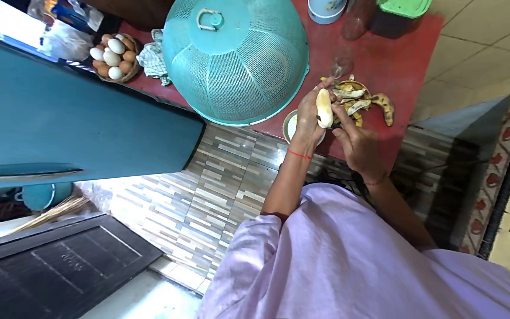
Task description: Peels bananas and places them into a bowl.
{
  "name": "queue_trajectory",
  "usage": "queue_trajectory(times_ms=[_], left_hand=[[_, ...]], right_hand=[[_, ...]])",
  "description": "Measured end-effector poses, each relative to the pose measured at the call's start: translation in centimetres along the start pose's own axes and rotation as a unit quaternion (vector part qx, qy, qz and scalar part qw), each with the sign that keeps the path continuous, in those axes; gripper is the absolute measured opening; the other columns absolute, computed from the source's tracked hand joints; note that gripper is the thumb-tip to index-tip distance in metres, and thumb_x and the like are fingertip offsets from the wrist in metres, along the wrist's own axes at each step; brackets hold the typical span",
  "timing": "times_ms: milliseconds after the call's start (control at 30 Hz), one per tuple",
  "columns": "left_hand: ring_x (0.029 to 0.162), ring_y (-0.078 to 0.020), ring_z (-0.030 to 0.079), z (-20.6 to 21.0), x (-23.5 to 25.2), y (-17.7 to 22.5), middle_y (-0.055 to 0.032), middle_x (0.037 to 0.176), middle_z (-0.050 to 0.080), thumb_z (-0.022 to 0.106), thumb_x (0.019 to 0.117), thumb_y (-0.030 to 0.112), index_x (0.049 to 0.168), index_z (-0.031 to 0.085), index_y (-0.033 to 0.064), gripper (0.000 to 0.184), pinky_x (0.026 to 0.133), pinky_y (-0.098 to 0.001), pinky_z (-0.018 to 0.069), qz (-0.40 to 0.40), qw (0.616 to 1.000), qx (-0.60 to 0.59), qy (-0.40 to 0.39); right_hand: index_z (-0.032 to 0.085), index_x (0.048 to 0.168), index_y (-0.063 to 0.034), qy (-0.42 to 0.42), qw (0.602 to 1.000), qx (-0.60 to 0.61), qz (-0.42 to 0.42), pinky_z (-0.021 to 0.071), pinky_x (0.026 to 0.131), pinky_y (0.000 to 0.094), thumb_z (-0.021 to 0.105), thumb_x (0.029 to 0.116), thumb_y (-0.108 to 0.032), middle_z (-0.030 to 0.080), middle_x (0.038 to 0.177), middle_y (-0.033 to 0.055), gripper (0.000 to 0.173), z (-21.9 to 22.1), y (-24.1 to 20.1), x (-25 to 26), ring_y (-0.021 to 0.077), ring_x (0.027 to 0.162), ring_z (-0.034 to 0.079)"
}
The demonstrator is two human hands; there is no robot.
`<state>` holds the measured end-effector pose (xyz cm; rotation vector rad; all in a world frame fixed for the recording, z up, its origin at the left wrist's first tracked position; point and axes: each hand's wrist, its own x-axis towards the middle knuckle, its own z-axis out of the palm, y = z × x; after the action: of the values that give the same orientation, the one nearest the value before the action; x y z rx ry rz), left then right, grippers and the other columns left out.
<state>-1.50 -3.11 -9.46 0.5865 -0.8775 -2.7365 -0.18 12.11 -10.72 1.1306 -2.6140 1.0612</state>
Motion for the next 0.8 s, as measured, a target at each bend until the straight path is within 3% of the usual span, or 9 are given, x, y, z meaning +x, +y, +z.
queue_trajectory(times_ms=[333,467,667,800], left_hand=[[0.068,-0.0097,0.059,-0.39,-0.07,-0.18,-0.0007,0.077,0.058,0.023,0.1088,0.015,0.121,0.06,0.0004,0.042,0.07,-0.0243,0.0545,-0.012,0.999,-0.001,-0.036],[0.072,-0.0098,0.061,-0.16,-0.46,-0.23,-0.0006,0.079,0.06,0.024,0.1077,0.014,0.121,0.061,0.001,0.041,0.076,-0.0258,0.0559,-0.008,0.999,0.012,-0.037],[0.076,-0.0134,0.066,-0.31,-0.37,-0.37,-0.0058,0.084,0.065,0.023,0.1077,0.014,0.125,0.059,-0.0009,0.043,0.076,-0.0276,0.0576,-0.026,0.999,-0.003,-0.038],[0.074,-0.0116,0.064,0.09,-0.45,-0.5,-0.0049,0.083,0.064,0.025,0.1069,0.013,0.125,0.06,-0.0018,0.042,0.073,-0.0259,0.0567,-0.022,0.999,-0.003,-0.027]], right_hand=[[0.043,0.158,-0.0107,-0.007,1.0,0.014,0.014,0.0441,0.043,0.0445,0.045,0.1102,-0.025,0.065,0.07,0.0136,0.05,0.06,-0.37,0.14,0.0286,0.048,0.057],[0.04,0.16,-0.0128,-0.014,1.0,0.018,0.017,0.0422,0.04,0.0437,0.044,0.1107,-0.026,0.062,0.067,0.0117,0.051,-0.02,-0.12,0.12,0.0274,0.045,0.054],[0.043,0.158,-0.0138,-0.015,0.999,-0.003,0.03,0.042,0.041,0.0443,0.045,0.1106,-0.027,0.062,0.067,0.0132,0.049,-0.04,-0.22,0.44,0.0289,0.043,0.053],[0.045,0.157,-0.0135,-0.002,0.999,-0.024,0.033,0.043,0.041,0.0449,0.045,0.1102,-0.024,0.064,0.069,0.0142,0.048,0.08,-0.08,0.57,0.0303,0.046,0.055]])
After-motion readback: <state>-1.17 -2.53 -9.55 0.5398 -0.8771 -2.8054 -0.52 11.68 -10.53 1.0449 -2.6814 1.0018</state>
